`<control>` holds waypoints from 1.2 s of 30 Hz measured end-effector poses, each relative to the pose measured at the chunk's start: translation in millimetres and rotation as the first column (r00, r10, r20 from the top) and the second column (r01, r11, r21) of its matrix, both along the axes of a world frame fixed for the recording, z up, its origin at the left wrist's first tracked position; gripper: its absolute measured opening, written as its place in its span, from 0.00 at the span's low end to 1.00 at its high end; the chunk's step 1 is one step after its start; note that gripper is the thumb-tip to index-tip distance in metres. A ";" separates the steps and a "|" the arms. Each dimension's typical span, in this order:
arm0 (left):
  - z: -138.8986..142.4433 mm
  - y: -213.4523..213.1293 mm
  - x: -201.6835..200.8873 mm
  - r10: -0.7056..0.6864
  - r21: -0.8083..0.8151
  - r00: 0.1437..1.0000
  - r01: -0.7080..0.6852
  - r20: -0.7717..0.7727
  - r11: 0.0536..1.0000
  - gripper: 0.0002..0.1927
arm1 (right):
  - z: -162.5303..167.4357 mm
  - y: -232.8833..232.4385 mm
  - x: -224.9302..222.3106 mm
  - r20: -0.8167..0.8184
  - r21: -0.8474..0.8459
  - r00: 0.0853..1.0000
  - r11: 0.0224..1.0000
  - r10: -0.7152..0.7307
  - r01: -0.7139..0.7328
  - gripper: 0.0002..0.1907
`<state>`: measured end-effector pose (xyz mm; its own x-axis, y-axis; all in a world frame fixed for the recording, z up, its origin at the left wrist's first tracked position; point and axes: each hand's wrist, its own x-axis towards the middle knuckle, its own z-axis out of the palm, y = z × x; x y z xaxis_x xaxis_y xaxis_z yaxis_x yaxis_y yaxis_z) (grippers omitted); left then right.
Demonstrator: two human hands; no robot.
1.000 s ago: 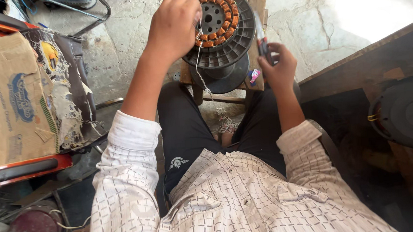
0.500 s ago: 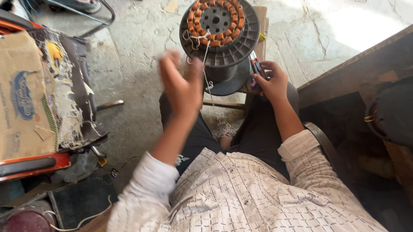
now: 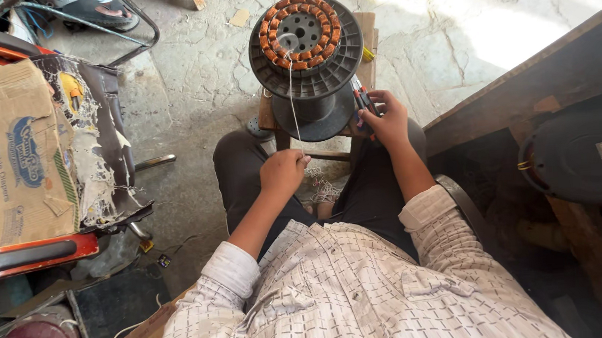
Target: The person uses a screwdriver to adjust copper windings on a motor stator, then ties and trims a white string with pliers. The person works on the stator while seated, manipulating the windings and string with both hands.
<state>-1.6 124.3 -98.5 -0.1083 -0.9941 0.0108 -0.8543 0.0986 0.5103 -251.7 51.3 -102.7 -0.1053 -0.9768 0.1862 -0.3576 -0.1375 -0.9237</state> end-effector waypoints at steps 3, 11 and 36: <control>-12.0 6.2 9.3 -0.048 0.047 0.987 0.041 0.155 0.998 0.14 | 0.8 -1.2 1.2 0.027 0.069 1.000 0.998 -0.002 0.000 0.24; -5.2 7.8 9.5 -0.168 0.100 0.947 0.145 0.275 0.984 0.10 | 0.2 -1.4 0.5 0.058 0.058 0.998 0.998 0.004 -0.007 0.23; 71.0 -2.9 -15.1 -0.093 -0.288 0.957 0.010 -0.276 0.958 0.11 | -7.3 -1.3 -1.6 0.102 0.160 0.995 0.986 0.019 -0.035 0.23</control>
